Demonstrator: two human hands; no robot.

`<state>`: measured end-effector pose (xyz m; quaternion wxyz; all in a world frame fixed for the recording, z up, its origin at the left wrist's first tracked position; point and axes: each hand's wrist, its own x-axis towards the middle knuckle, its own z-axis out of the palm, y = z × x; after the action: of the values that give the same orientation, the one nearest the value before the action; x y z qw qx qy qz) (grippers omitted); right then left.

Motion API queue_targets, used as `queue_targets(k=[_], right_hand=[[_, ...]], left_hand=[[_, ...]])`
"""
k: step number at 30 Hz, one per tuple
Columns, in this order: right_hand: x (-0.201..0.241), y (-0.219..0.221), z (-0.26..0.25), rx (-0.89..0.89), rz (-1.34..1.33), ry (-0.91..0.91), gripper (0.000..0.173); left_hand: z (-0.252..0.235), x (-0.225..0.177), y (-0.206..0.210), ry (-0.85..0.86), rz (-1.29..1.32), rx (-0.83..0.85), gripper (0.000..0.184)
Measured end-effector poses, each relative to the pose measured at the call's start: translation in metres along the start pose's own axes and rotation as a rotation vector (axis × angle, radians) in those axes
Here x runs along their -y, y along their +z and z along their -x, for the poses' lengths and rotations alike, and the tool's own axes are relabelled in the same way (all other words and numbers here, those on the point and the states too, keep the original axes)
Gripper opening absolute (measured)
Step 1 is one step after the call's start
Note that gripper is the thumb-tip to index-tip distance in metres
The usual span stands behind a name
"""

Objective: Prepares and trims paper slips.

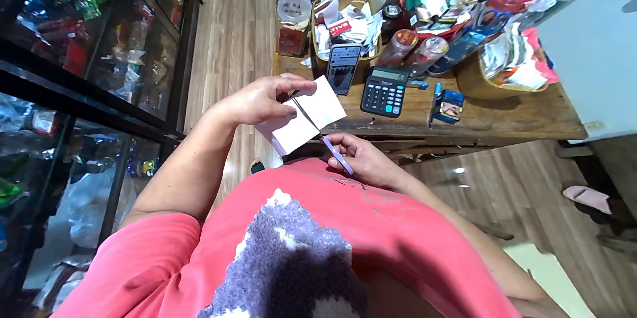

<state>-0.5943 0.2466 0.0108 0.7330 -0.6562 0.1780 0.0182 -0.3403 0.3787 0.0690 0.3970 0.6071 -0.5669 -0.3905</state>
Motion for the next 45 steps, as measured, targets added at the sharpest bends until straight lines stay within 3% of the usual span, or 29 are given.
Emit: queue_targets(k=[8,12,15,21,26,28,31,37,42,45], right_hand=[[0.002,-0.007,-0.006,-0.088,0.068,0.053,0.034],[-0.001,-0.013,-0.002,-0.182,0.001,0.075,0.036],[-0.009,-0.013,0.006,-0.285,-0.038,0.050,0.041],[-0.014,0.001,0.025,-0.490,-0.120,0.025,0.046],[-0.018,0.014,0.032,-0.636,-0.217,-0.023,0.044],[-0.023,0.015,0.032,-0.687,-0.253,-0.079,0.045],[-0.024,0.009,0.026,-0.735,-0.237,-0.139,0.043],[-0.006,-0.018,-0.004,-0.750,-0.127,-0.301,0.056],[0.015,-0.013,-0.024,-0.766,-0.322,-0.399,0.051],[0.019,-0.016,-0.030,-0.850,-0.440,-0.433,0.045]], left_hand=[[-0.025,0.010,-0.011,-0.007,-0.010,0.055,0.055],[-0.052,0.018,-0.026,-0.060,0.103,-0.033,0.056],[-0.085,0.035,-0.044,-0.087,0.158,-0.156,0.060],[-0.173,0.077,-0.066,-0.096,0.210,-0.222,0.061],[-0.220,0.090,-0.071,-0.169,0.070,-0.312,0.072],[-0.216,0.085,-0.071,-0.159,0.039,-0.346,0.074],[-0.190,0.066,-0.058,-0.009,0.041,-0.362,0.071],[-0.122,0.009,0.011,0.249,0.068,-0.166,0.063],[-0.095,-0.003,0.048,0.274,0.116,-0.178,0.056],[-0.079,-0.002,0.047,0.174,0.135,-0.113,0.053]])
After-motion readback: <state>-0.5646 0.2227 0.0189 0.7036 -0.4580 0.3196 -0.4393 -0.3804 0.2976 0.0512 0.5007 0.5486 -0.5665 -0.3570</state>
